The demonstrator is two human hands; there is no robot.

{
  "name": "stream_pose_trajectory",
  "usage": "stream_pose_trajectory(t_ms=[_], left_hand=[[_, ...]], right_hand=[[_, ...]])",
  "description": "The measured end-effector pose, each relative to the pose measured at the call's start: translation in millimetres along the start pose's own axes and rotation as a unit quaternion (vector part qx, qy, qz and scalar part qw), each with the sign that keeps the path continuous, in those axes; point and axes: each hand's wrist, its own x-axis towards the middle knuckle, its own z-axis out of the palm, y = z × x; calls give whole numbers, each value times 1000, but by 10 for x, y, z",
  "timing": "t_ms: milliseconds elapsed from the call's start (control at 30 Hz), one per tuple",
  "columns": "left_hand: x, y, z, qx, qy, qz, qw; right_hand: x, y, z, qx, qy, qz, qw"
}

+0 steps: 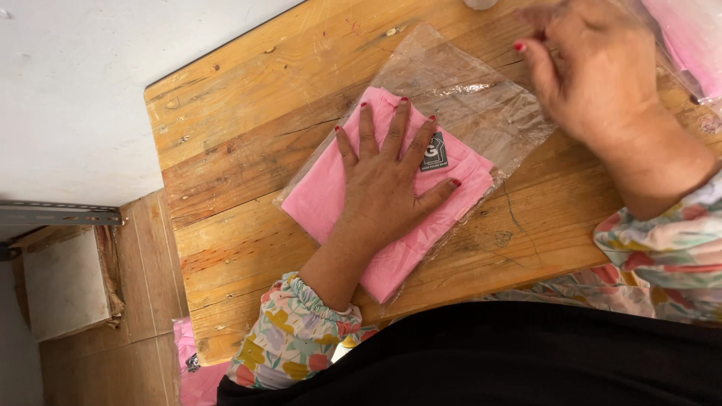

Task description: The person prepares a pink shirt by cleaning it with a lint roller and then folding it and placing it into a clear plastic bag.

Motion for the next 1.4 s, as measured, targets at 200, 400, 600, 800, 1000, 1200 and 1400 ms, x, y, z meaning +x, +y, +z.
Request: stream_pose_trajectory(t_ms=[200, 400, 600, 800, 1000, 1200, 1400], left_hand=[[3, -2, 36, 1, 10, -3, 1000], [-1, -2, 41, 11, 23, 0, 1000], [-4, -5, 38, 20, 23, 4, 1000], [-5, 2, 27, 12, 27, 3, 1000], [-3, 8, 2, 2, 30, 7, 1000], [-4, -6, 32, 6, 35, 9, 999], [10, -21, 48, 8, 18, 9, 1000]], right_hand=[[301, -547, 3, 126, -175, -145, 966], [66, -424, 442, 64, -233, -136, 961], [91, -448, 384, 75, -224, -133, 963], [112, -430, 366, 117, -251, -110, 955], [117, -401, 390, 116, -261, -112, 952], [115, -372, 418, 125, -262, -111, 950], [112, -376, 425, 132, -263, -105, 950]])
